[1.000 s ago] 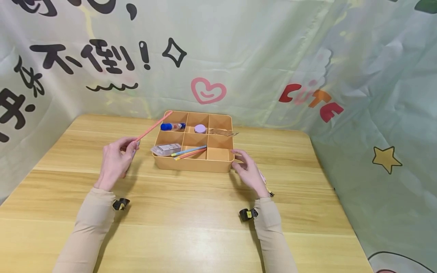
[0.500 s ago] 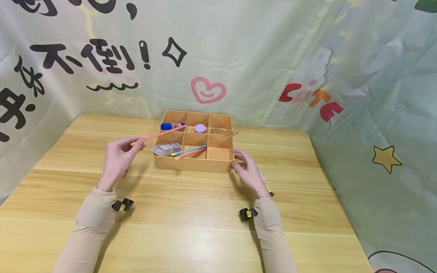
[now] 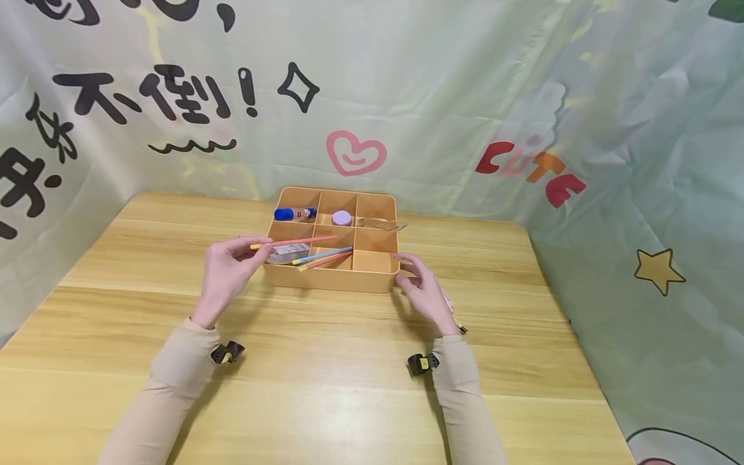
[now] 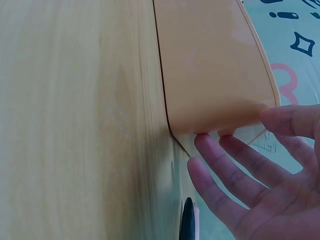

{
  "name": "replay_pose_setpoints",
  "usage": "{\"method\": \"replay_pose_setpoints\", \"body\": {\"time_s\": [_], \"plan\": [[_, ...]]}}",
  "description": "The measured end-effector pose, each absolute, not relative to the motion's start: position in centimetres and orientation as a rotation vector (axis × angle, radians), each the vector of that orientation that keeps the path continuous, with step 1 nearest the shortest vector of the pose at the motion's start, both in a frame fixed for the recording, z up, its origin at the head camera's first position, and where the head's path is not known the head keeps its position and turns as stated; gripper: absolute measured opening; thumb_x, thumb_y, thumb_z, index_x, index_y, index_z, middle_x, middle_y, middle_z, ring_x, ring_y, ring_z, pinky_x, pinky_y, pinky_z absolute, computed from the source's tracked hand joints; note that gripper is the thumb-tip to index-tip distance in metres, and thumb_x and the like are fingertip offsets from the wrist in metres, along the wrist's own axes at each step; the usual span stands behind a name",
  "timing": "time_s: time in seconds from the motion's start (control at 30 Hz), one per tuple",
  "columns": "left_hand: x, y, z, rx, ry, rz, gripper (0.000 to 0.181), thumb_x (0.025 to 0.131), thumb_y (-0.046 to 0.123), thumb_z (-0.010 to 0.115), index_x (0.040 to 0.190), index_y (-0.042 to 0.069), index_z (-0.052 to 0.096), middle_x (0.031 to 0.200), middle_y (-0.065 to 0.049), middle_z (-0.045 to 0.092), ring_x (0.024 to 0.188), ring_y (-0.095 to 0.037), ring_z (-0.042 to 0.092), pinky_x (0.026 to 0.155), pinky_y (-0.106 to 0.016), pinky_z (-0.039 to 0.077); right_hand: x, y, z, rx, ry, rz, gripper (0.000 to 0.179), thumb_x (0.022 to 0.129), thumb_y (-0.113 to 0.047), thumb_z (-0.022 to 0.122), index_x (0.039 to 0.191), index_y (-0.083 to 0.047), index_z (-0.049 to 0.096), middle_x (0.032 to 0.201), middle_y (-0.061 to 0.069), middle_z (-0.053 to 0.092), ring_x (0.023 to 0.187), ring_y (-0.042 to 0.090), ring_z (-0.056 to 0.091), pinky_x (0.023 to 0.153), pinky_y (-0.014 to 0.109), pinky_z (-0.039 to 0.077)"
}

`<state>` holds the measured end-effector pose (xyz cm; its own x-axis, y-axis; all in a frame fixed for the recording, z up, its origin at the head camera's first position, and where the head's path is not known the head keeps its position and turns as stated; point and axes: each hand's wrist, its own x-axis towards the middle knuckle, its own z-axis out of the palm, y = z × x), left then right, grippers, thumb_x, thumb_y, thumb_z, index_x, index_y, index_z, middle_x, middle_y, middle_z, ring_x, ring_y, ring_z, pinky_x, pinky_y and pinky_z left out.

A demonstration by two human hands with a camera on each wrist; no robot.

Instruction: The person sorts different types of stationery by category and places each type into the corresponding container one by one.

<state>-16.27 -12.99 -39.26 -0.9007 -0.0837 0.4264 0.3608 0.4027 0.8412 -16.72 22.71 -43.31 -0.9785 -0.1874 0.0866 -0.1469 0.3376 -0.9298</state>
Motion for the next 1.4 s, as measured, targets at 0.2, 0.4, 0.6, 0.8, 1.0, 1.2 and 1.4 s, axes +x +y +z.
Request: {"method": "replay_pose_setpoints", "body": {"time_s": [0.2,0.4,0.6,0.8,1.0,1.2,1.4], "plan": [[-16.3,-12.1,-39.3,-0.298,-2.291,-1.422,0.013,0.09,0.011,0.075,0.098,0.002,0.079,0.091,-0.016,0.079,0.072,-0.022,0.071,0.06,-0.011,0.05,-16.8,22.6,-43.4,-0.322,2.545,-1.754,0.044,0.101,-0.001,0.054,0.144,-0.001,0.047,0.148,0.029,0.051,0.115,0.043,0.063,0.086,0.038,0.061],[-16.6,-11.4,-39.2,-0.38,-2.328,-1.37,0.013,0.092,0.008,0.072,0.099,0.001,0.079,0.089,-0.017,0.078,0.07,-0.026,0.071,0.06,-0.012,0.051,-17.0,22.6,-43.4,-0.339,2.563,-1.758,0.043,0.1,0.0,0.054,0.143,0.0,0.048,0.145,0.03,0.053,0.111,0.042,0.065,0.084,0.037,0.061],[-17.0,-10.8,-39.1,-0.426,-2.365,-1.296,0.013,0.091,0.007,0.072,0.099,0.001,0.079,0.091,-0.016,0.079,0.071,-0.024,0.074,0.063,-0.014,0.054,-17.0,22.5,-43.3,-0.34,2.552,-1.765,0.043,0.101,-0.001,0.054,0.144,0.0,0.048,0.147,0.029,0.052,0.116,0.046,0.063,0.084,0.037,0.061],[-17.4,-10.2,-39.4,-0.471,-2.426,-1.271,0.014,0.094,0.008,0.069,0.101,-0.001,0.077,0.091,-0.016,0.079,0.074,-0.024,0.075,0.067,-0.029,0.062,-16.9,22.5,-43.4,-0.326,2.555,-1.761,0.044,0.1,0.001,0.054,0.143,0.0,0.047,0.147,0.029,0.051,0.116,0.046,0.063,0.084,0.037,0.061],[-17.3,-9.9,-39.4,-0.517,-2.521,-1.207,0.022,0.1,0.018,0.063,0.107,0.002,0.077,0.098,-0.013,0.079,0.09,-0.026,0.075,0.081,-0.04,0.063,-16.9,22.6,-43.4,-0.312,2.551,-1.752,0.044,0.1,0.001,0.054,0.144,0.001,0.047,0.147,0.03,0.05,0.114,0.044,0.064,0.085,0.039,0.061],[-17.1,-11.0,-39.6,-0.541,-2.417,-1.165,0.023,0.1,0.019,0.064,0.105,0.001,0.077,0.1,-0.014,0.078,0.094,-0.031,0.072,0.086,-0.045,0.059,-16.9,22.7,-43.4,-0.303,2.554,-1.754,0.044,0.1,0.001,0.054,0.143,0.0,0.048,0.147,0.03,0.051,0.111,0.041,0.065,0.085,0.038,0.061],[-17.7,-14.5,-40.0,-0.367,-2.303,-1.161,0.021,0.098,0.012,0.064,0.105,-0.005,0.074,0.105,-0.025,0.075,0.1,-0.041,0.07,0.095,-0.052,0.053,-16.9,22.6,-43.5,-0.312,2.547,-1.758,0.044,0.1,0.001,0.054,0.143,0.001,0.047,0.148,0.03,0.05,0.116,0.047,0.063,0.085,0.039,0.061]]}}
